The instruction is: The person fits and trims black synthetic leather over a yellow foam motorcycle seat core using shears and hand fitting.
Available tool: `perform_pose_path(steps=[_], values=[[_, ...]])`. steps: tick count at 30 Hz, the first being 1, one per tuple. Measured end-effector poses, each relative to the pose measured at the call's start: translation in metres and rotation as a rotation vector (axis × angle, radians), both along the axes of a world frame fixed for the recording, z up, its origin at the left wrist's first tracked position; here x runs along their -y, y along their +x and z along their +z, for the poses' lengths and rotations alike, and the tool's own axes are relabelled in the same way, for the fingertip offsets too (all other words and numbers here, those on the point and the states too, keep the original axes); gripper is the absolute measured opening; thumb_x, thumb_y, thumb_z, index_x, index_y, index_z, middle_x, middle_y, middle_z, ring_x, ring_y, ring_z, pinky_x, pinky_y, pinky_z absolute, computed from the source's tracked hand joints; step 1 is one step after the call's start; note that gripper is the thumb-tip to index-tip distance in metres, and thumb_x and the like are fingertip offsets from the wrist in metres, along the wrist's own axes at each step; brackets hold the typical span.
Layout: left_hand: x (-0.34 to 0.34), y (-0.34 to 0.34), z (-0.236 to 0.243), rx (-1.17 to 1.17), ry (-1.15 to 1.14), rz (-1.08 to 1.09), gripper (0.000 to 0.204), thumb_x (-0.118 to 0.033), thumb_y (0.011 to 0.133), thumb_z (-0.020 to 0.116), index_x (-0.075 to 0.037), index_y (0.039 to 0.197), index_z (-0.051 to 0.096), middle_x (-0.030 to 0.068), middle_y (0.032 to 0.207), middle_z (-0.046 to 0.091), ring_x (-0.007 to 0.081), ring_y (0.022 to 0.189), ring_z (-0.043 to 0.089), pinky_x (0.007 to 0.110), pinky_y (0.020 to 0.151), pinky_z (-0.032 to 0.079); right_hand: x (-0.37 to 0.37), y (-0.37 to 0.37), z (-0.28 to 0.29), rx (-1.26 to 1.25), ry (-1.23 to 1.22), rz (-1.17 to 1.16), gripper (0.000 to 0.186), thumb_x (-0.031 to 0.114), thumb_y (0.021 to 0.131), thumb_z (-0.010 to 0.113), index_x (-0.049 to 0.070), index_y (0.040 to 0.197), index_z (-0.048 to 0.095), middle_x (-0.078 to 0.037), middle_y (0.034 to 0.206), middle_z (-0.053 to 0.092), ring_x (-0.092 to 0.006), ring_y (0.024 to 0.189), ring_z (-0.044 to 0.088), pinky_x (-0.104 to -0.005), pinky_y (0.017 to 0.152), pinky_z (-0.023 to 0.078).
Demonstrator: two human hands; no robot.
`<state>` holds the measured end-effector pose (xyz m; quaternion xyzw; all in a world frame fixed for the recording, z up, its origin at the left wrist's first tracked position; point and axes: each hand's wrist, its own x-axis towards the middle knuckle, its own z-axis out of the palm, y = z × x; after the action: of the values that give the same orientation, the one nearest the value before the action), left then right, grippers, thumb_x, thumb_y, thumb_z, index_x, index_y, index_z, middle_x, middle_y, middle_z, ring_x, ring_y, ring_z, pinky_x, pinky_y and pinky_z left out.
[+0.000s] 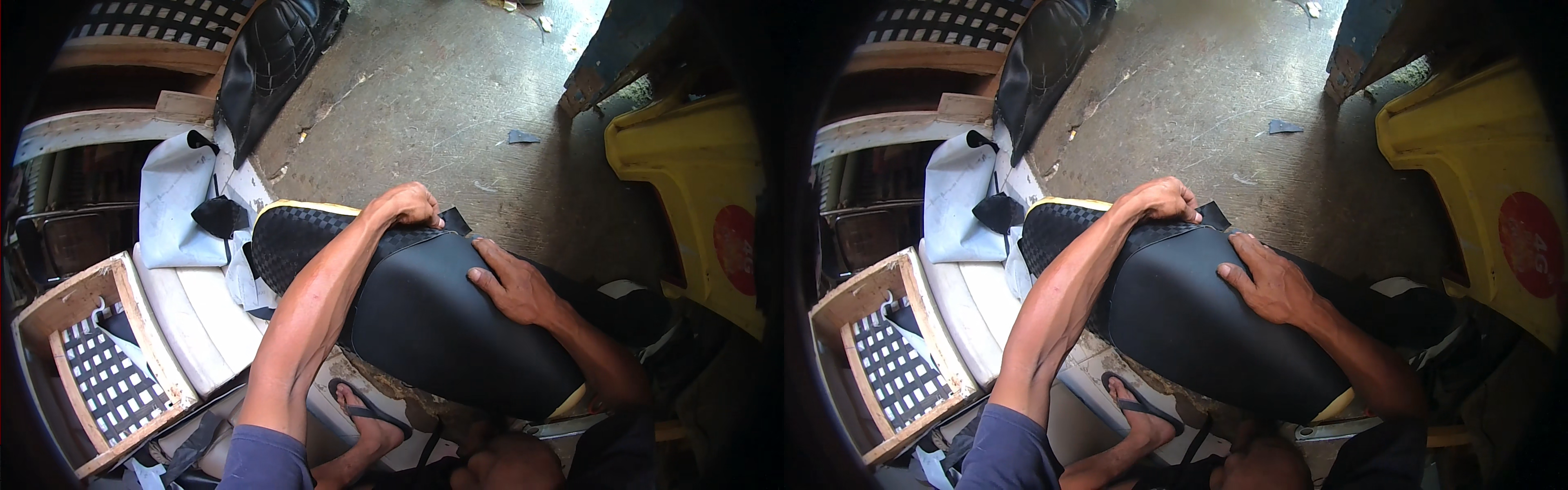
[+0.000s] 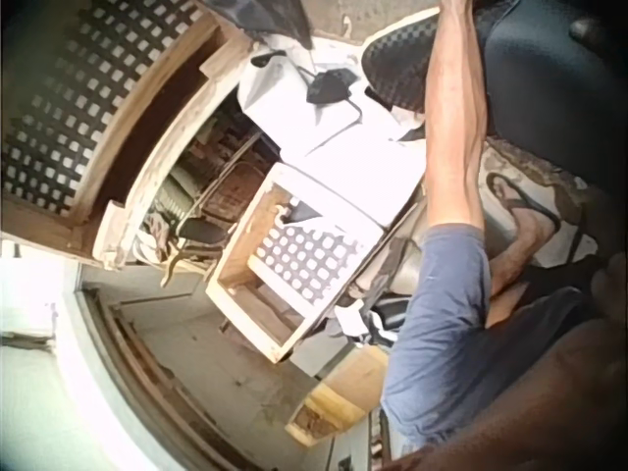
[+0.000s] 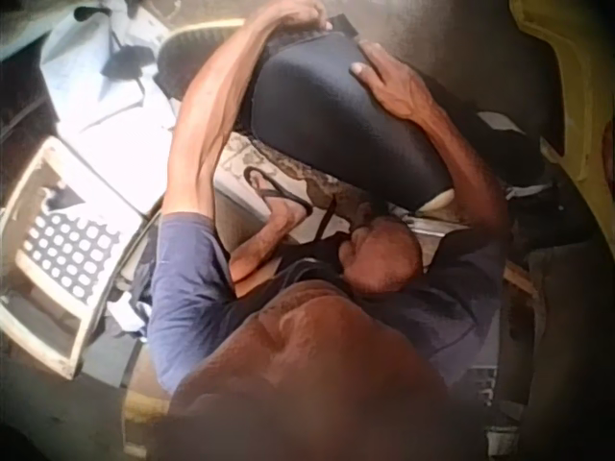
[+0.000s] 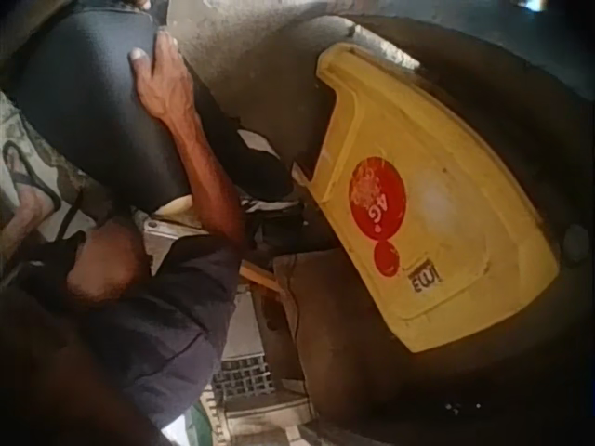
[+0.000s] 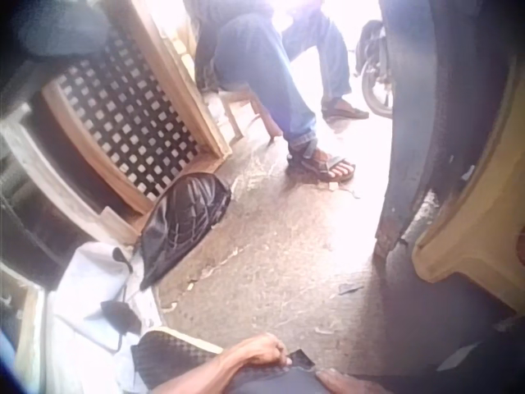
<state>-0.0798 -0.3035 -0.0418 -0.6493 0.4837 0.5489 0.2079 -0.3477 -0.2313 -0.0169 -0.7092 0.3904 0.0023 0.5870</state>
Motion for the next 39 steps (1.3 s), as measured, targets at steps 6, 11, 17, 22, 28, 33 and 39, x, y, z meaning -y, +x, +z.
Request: perform_pose_path(steps=[6, 11, 17, 22, 28, 33, 39], values=[[-0.004, 0.002, -0.002, -0.044, -0.048, 0.048, 0.021, -0.029, 0.086, 0.083, -0.010, 0.094, 0.081, 0.0040, 0.081, 0.073, 0.0167, 0.078, 0.064, 0.037, 0.072, 0.050, 0.003, -0.001, 0.007, 0.005, 0.021, 0.016, 0.067, 0.049, 0.108, 0.042, -0.001, 0.152, 0.040, -0.024, 0.157, 0.042, -0.0385, 0.147, 0.040, -0.0445, 0.120, 0.035], [-0.003, -0.001, -0.011, -0.031, -0.099, -0.149, 0.034, -0.042, 0.084, 0.082, -0.016, 0.105, 0.081, 0.0114, 0.095, 0.076, 0.0232, 0.088, 0.068, 0.042, 0.078, 0.052, 0.001, -0.002, 0.003, 0.005, 0.001, 0.029, 0.065, 0.048, 0.108, 0.041, -0.001, 0.152, 0.040, -0.024, 0.157, 0.042, -0.0385, 0.147, 0.040, -0.0438, 0.120, 0.034], [-0.014, 0.019, -0.047, 0.138, -0.114, -0.198, 0.034, -0.040, 0.085, 0.079, -0.014, 0.107, 0.081, 0.0142, 0.107, 0.077, 0.0285, 0.097, 0.072, 0.043, 0.087, 0.054, -0.001, 0.013, 0.013, 0.006, 0.049, 0.014, 0.065, 0.046, 0.108, 0.044, 0.000, 0.154, 0.041, -0.024, 0.159, 0.041, -0.0364, 0.149, 0.039, -0.0415, 0.122, 0.031], [-0.025, 0.018, 0.027, 0.006, -0.754, 0.288, 0.031, -0.031, 0.091, 0.071, -0.006, 0.108, 0.076, 0.0193, 0.106, 0.075, 0.0343, 0.099, 0.071, 0.043, 0.089, 0.054, -0.012, -0.003, 0.011, -0.008, -0.126, -0.132, 0.057, 0.038, 0.105, 0.054, 0.000, 0.147, 0.050, -0.024, 0.154, 0.048, -0.0366, 0.145, 0.045, -0.0421, 0.121, 0.034], [-0.128, 0.157, 0.081, 0.566, -1.342, 0.377, 0.028, -0.022, 0.094, 0.066, -0.005, 0.116, 0.071, 0.0168, 0.114, 0.071, 0.0362, 0.113, 0.065, 0.043, 0.099, 0.050, -0.094, -0.042, 0.066, -0.039, -0.579, -0.139, 0.052, 0.033, 0.098, 0.065, 0.004, 0.141, 0.058, -0.022, 0.149, 0.054, -0.0408, 0.142, 0.048, -0.0595, 0.121, 0.027], [-0.188, 0.210, 0.059, 0.460, -1.207, 0.458, 0.046, -0.043, 0.102, 0.059, -0.010, 0.134, 0.064, 0.0181, 0.133, 0.062, 0.0376, 0.125, 0.057, 0.045, 0.108, 0.043, -0.171, -0.057, 0.081, -0.257, -0.800, 0.223, 0.054, 0.044, 0.099, 0.062, 0.009, 0.140, 0.061, -0.019, 0.153, 0.050, -0.0364, 0.147, 0.041, -0.0690, 0.121, 0.017], [-0.215, 0.209, 0.041, 0.599, -1.258, 0.521, 0.042, -0.041, 0.100, 0.061, -0.014, 0.132, 0.065, 0.0170, 0.129, 0.063, 0.0390, 0.120, 0.058, 0.048, 0.106, 0.042, -0.140, -0.053, 0.079, -0.274, -0.879, 0.268, 0.054, 0.047, 0.097, 0.063, 0.015, 0.140, 0.062, -0.012, 0.154, 0.051, -0.0309, 0.149, 0.040, -0.0657, 0.122, 0.018]])
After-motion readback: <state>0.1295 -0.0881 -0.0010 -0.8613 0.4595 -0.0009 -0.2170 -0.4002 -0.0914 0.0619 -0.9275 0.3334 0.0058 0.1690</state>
